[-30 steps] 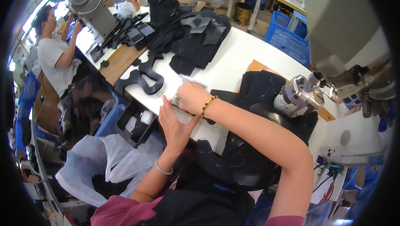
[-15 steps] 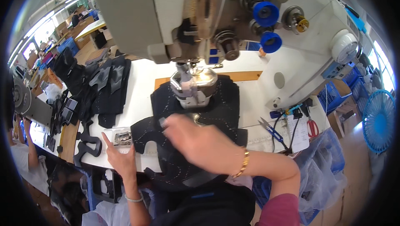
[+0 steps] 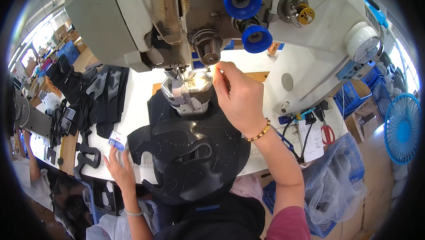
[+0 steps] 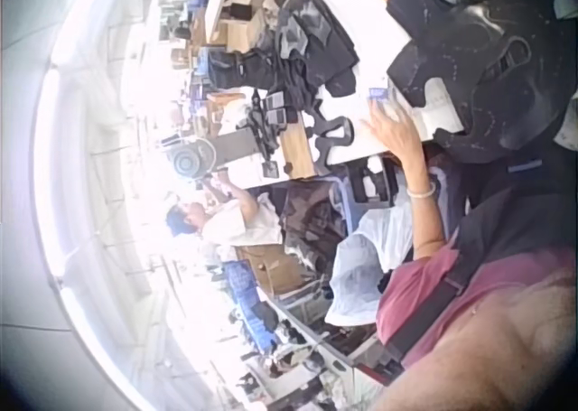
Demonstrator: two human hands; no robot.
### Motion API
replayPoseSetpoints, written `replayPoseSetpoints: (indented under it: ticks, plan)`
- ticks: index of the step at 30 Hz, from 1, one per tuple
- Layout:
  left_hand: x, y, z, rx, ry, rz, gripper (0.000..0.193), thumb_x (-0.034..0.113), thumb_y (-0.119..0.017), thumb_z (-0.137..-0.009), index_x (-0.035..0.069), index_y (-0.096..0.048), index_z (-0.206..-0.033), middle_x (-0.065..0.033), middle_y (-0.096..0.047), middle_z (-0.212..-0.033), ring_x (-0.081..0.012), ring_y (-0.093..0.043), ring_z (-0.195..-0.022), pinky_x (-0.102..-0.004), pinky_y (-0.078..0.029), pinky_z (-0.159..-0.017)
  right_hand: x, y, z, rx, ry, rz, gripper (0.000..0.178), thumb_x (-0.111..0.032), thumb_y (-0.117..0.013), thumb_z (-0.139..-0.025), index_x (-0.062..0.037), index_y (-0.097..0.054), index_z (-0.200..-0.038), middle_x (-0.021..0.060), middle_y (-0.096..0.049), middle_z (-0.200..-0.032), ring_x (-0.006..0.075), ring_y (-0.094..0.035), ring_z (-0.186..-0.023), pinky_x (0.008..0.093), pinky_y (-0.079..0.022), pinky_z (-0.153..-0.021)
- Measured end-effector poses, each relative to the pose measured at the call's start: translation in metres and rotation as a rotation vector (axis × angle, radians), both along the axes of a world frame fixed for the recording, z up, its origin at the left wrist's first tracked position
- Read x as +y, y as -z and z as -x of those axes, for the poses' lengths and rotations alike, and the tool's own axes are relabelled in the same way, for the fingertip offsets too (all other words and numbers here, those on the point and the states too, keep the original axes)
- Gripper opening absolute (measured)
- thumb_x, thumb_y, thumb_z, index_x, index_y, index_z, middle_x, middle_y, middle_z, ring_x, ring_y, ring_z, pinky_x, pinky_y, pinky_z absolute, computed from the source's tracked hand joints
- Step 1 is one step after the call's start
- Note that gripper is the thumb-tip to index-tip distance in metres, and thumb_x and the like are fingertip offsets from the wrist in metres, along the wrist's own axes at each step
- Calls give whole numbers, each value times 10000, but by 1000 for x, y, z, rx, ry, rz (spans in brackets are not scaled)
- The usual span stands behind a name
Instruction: The person stitches shoe components together using a sewing machine, turns and holds the stitched pieces by hand, retrieves a needle from a small container, and adjusts the sewing machine needle with it.
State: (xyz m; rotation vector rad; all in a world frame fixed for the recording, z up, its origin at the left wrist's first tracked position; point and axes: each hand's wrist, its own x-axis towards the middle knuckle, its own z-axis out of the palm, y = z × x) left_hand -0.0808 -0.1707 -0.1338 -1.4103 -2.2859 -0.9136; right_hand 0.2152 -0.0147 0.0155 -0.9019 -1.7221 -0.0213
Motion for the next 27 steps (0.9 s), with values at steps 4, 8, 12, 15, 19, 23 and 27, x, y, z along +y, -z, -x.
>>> replayPoseSetpoints:
  ticks: [4, 8, 12, 15, 19, 23, 27]
  plan:
    - [4, -5, -7, 158, -27, 51, 315, 114, -531, -878, 42, -536, -1185, -158, -503, -1228, -288, -402, -1232, -492, -161, -1083, 2, 0, 0, -186, 94, -146, 127, -39, -602, -798, -16, -572, -920, 47, -536, -568, 164, -530, -451, 279, -379, -407]
    - [3, -2, -4, 177, -36, 67, 319, 104, -506, -890, 54, -541, -1203, -149, -509, -1216, -292, -395, -1236, -487, -156, -1083, -9, -7, 16, -315, 206, -217, 60, -29, -599, -803, -10, -543, -805, 94, -558, -602, 227, -526, -461, 309, -394, -431]
    - [0, 0, 2, 116, -36, 21, 300, 98, -473, -904, 35, -539, -1190, -159, -512, -1196, -308, -395, -1234, -485, -172, -1075, -6, -6, 24, -346, 246, -230, 73, -44, -595, -807, -14, -529, -814, 106, -547, -602, 285, -545, -502, 355, -404, -446]
    - [-3, 4, 5, 19, 15, -153, 264, 49, -478, -884, 14, -557, -1133, -164, -526, -1152, -336, -426, -1194, -483, -223, -1052, 4, 2, 9, -385, 188, -292, 105, -64, -586, -815, -27, -541, -902, 101, -571, -696, 254, -565, -568, 341, -437, -470]
    - [-6, -4, -3, 63, 76, -328, 175, -18, -509, -830, 16, -606, -971, -133, -574, -1019, -338, -487, -1116, -487, -300, -996, 0, -3, -10, -420, 88, -88, 128, -81, -520, -873, -9, -538, -977, 152, -586, -828, 299, -582, -673, 380, -460, -599]
    - [-10, -24, -8, 101, 114, -403, 136, -37, -483, -818, -4, -604, -868, -120, -602, -896, -315, -539, -1036, -472, -338, -978, -15, -16, -16, -412, -27, 168, 186, -50, -492, -877, 14, -520, -1050, 164, -583, -880, 308, -590, -731, 376, -469, -643]
    - [-8, -35, -12, 119, 242, -475, 152, -61, -532, -733, 10, -610, -842, -89, -619, -848, -295, -578, -952, -461, -367, -924, 8, -24, -38, -572, -112, 3, 283, 34, -494, -814, 20, -525, -1095, 166, -594, -903, 304, -601, -761, 361, -477, -669]
